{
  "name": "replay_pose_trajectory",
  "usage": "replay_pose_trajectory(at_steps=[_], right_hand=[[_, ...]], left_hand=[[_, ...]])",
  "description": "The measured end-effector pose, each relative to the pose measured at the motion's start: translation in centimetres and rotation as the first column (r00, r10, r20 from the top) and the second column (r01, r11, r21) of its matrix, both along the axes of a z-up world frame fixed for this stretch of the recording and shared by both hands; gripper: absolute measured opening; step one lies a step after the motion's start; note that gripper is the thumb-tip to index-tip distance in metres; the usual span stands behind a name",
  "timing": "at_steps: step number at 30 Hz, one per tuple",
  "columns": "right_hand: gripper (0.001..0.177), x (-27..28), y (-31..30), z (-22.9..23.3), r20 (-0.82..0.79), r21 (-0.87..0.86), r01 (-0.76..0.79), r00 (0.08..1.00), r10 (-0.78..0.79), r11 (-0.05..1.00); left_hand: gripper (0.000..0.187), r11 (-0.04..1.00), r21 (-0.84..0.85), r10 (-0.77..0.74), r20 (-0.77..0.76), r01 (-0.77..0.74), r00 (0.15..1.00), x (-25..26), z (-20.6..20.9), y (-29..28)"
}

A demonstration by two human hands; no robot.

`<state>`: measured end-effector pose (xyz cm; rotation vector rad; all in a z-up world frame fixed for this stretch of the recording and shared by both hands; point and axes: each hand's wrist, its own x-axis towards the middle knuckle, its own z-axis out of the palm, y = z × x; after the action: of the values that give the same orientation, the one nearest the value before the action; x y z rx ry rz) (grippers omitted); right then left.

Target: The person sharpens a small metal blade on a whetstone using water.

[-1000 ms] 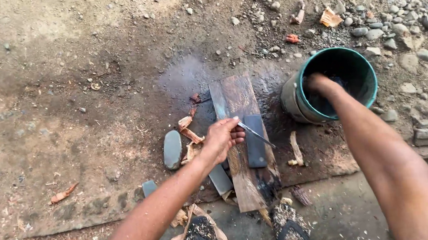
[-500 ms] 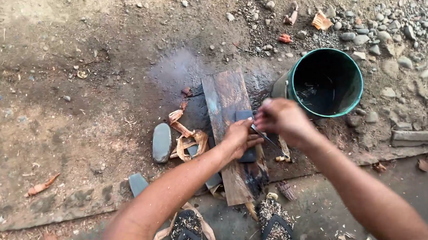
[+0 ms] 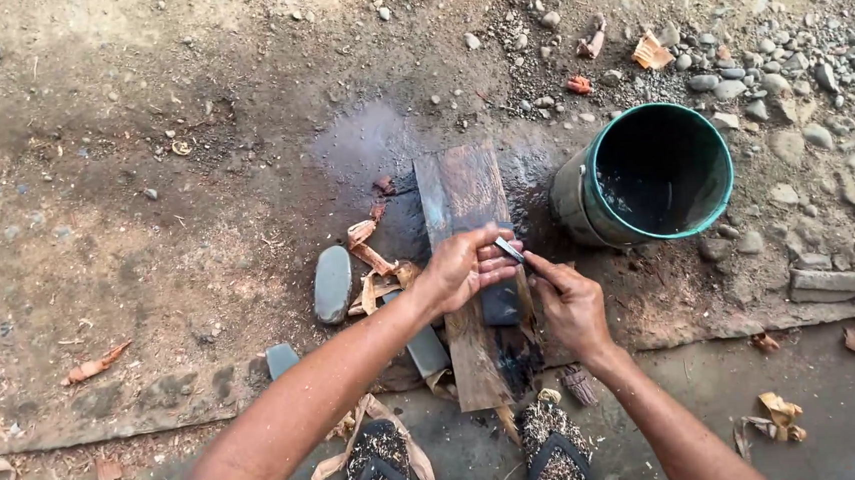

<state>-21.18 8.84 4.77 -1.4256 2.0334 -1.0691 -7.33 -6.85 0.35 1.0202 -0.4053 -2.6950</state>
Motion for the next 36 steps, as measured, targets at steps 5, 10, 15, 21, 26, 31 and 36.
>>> replay_pose_trajectory(at_steps=[5,10,15,21,26,31,36], right_hand=[[0.037,-0.3,0.4,-2.6,0.223,-0.033,0.057,0.974,-0.048,0.998],[0.038,-0.6,0.7,-4.0,0.35,-0.021,0.006,0.937,0.002,1.0],[0.038,-1.2,1.4,-5.9,0.497,0.052,-0.013,0.868,-0.014,0.999],[0.042,-1.0,1.1,-3.7,0.551,0.153,-0.046,0.833,-0.047,0.987],[0.043,-0.9,-1.5,4.1,0.611,0.367,-0.03,0.762,-0.216,0.93],[0.044,-3.5,-4.4,8.7,0.535,0.346,-0.123,0.84,-0.088,0.93],[0.038,-2.4,-5.4,6.4,0.362,0.468,-0.134,0.931,-0.051,0.874]], left_hand=[[0.042,0.949,-0.309,-0.104,-0.103,0.067,0.989,0.7,-0.2,1.0],[0.036,0.892,-0.443,-0.083,0.048,0.096,0.995,0.5,0.3,1.4],[0.033,0.869,-0.491,-0.042,0.055,0.063,0.998,0.3,-0.1,1.6],[0.031,0.88,-0.469,-0.036,0.092,0.075,0.995,0.3,1.1,1.4],[0.024,0.935,-0.343,-0.082,0.041,0.091,0.996,0.0,2.9,0.2],[0.022,0.924,-0.335,-0.174,0.068,0.187,0.982,-0.6,5.9,-4.3],[0.032,0.477,-0.701,-0.142,0.533,0.53,0.834,2.3,0.4,-4.3]])
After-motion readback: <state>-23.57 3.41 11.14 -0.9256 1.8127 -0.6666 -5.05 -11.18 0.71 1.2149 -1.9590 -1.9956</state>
